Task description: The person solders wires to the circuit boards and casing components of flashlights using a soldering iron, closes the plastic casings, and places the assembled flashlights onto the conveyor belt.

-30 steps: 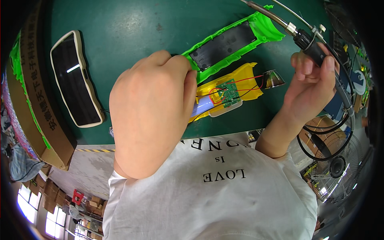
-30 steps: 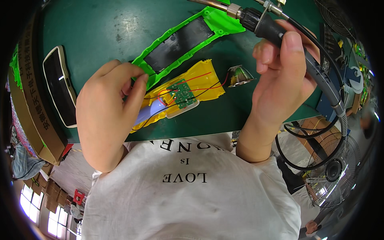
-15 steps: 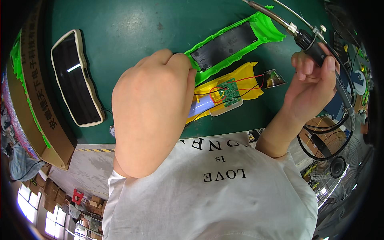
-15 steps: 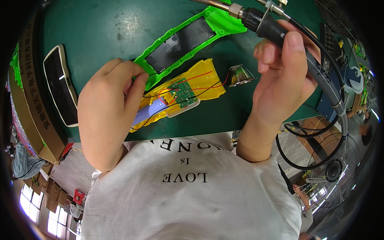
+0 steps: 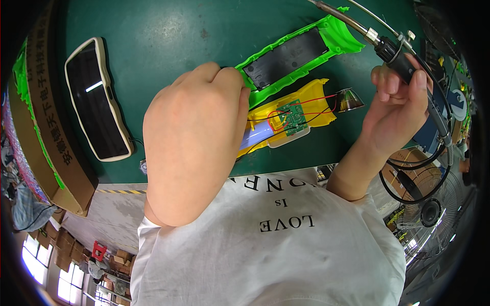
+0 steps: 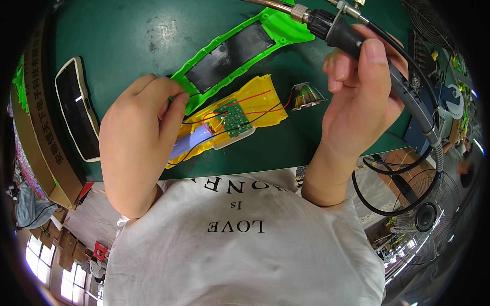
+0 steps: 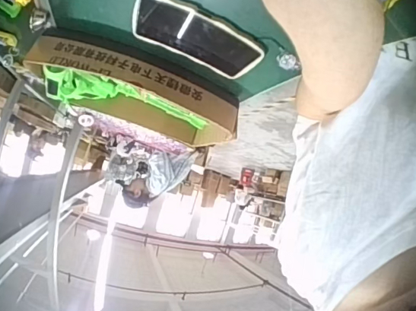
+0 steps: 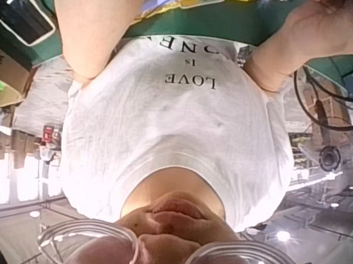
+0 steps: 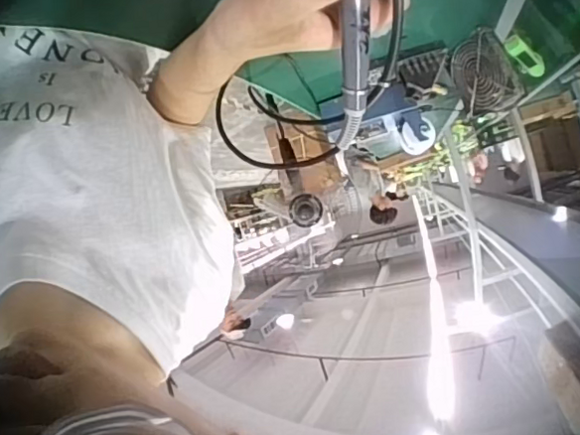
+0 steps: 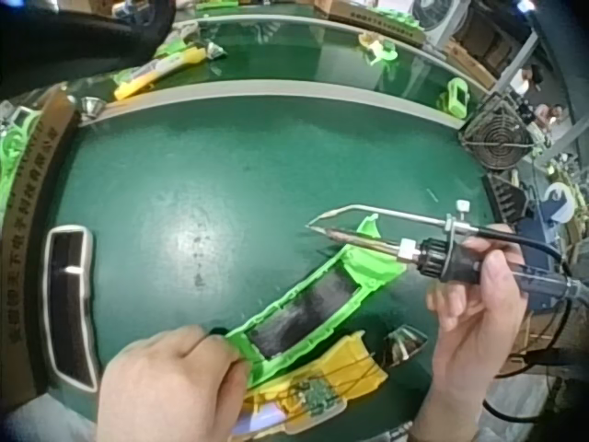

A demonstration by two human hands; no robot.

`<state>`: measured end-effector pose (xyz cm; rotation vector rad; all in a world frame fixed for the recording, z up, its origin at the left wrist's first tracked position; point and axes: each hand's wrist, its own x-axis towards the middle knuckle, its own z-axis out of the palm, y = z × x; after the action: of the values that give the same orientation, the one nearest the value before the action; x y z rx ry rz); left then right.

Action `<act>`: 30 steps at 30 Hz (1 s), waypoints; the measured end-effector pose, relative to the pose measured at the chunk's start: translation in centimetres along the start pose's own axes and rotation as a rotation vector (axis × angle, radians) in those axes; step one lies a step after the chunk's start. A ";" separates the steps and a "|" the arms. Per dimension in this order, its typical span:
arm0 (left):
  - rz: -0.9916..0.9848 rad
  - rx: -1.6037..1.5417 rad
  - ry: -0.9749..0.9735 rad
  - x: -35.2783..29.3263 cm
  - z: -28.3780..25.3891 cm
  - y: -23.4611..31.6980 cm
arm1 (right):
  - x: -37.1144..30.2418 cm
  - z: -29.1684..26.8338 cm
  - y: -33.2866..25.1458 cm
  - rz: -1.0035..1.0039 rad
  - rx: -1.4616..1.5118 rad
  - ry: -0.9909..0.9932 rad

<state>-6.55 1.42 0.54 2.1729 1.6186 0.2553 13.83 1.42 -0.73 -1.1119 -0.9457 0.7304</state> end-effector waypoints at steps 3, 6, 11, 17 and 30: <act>-0.004 0.008 -0.002 -0.1 0.0 0.0 | -0.1 0.1 0.0 0.000 0.003 0.006; -0.006 0.005 0.000 -0.2 0.0 0.0 | -0.2 0.2 0.0 -0.002 -0.008 0.007; -0.004 -0.044 0.003 0.0 0.1 -0.1 | -0.2 -0.1 -0.2 0.031 -0.041 -0.013; -0.009 -0.129 0.060 -0.3 0.0 0.0 | 0.7 -0.2 1.2 0.083 0.044 -0.051; 0.351 -0.254 0.173 0.3 0.9 1.6 | 0.5 1.5 1.1 0.244 -0.056 -0.018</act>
<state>-4.73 1.13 0.44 2.2685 1.1974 0.7289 12.69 2.79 -1.38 -1.2858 -0.8581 0.9175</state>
